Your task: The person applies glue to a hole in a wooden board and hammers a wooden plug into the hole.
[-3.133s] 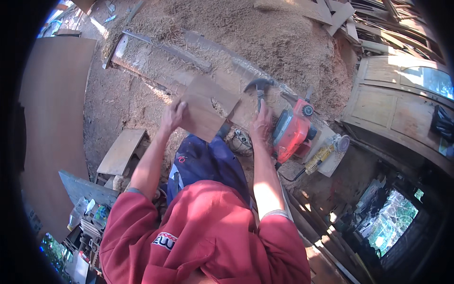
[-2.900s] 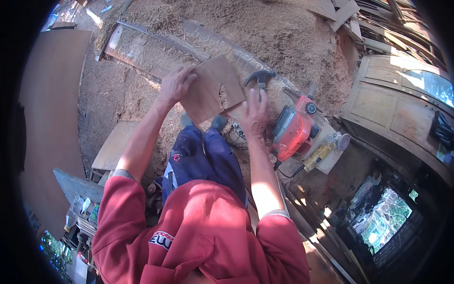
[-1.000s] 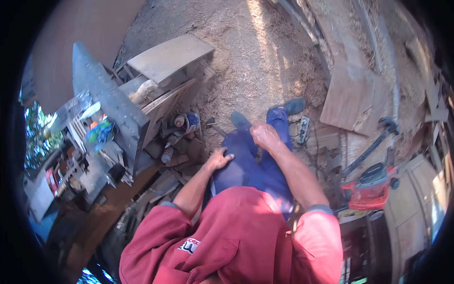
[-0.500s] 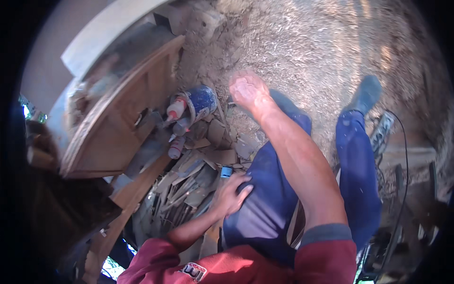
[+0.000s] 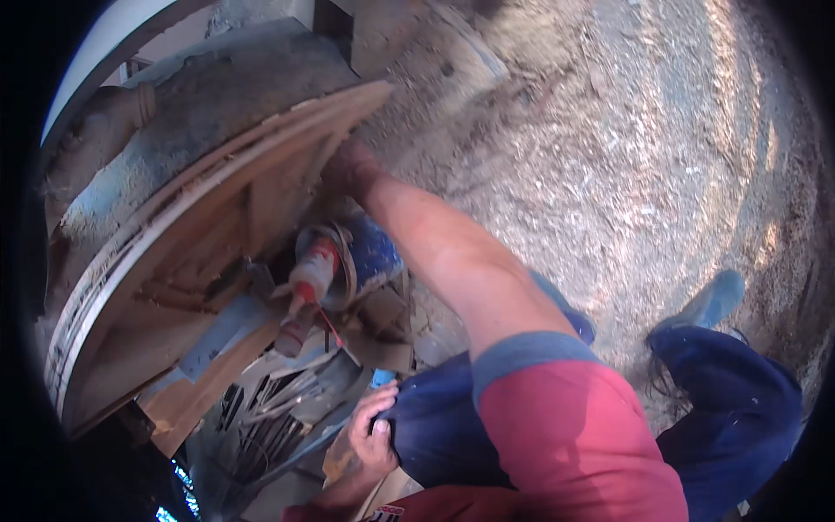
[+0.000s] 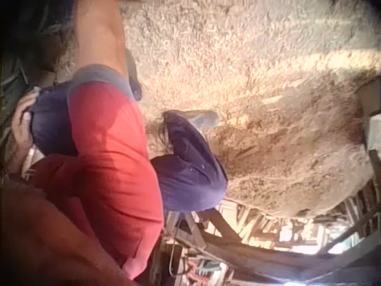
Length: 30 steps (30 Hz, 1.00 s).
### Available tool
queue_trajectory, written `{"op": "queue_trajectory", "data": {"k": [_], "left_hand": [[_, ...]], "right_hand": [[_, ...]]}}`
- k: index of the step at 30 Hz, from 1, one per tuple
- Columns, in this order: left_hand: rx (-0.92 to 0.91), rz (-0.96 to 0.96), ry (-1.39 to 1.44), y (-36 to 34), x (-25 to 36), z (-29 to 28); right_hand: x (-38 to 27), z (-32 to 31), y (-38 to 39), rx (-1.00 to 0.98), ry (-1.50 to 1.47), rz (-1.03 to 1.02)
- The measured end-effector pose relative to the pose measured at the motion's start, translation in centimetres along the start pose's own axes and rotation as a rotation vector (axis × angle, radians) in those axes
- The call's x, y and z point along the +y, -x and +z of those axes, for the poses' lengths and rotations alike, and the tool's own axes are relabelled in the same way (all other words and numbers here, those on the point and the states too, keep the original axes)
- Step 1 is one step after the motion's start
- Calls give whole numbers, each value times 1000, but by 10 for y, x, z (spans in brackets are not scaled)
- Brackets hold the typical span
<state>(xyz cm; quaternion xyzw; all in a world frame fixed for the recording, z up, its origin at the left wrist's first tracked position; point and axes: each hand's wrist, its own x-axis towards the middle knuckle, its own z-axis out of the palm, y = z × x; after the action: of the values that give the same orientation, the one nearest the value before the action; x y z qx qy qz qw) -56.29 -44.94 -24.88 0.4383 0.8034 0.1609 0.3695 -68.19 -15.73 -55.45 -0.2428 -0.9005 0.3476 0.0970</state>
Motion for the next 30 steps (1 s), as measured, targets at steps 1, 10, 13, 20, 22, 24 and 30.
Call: {"op": "queue_trajectory", "data": {"k": [1, 10, 13, 20, 22, 24, 30], "left_hand": [[49, 29, 32, -4, -3, 3], [365, 228, 50, -39, -34, 33], [398, 285, 33, -43, -39, 31], [377, 318, -42, -77, -19, 40], [346, 333, -58, -88, -9, 54], [262, 333, -117, -89, 14, 66], [114, 393, -389, -57, 58, 45]], "right_hand": [[8, 3, -17, 1, 19, -7], [56, 36, -65, -36, 105, -114], [44, 45, -61, -46, 105, -161], [41, 41, -4, -9, -10, -271], [58, 52, 45, 134, -24, -358], [63, 64, 106, 353, -19, -333], [14, -89, 255, -192, -1043, 428]]}}
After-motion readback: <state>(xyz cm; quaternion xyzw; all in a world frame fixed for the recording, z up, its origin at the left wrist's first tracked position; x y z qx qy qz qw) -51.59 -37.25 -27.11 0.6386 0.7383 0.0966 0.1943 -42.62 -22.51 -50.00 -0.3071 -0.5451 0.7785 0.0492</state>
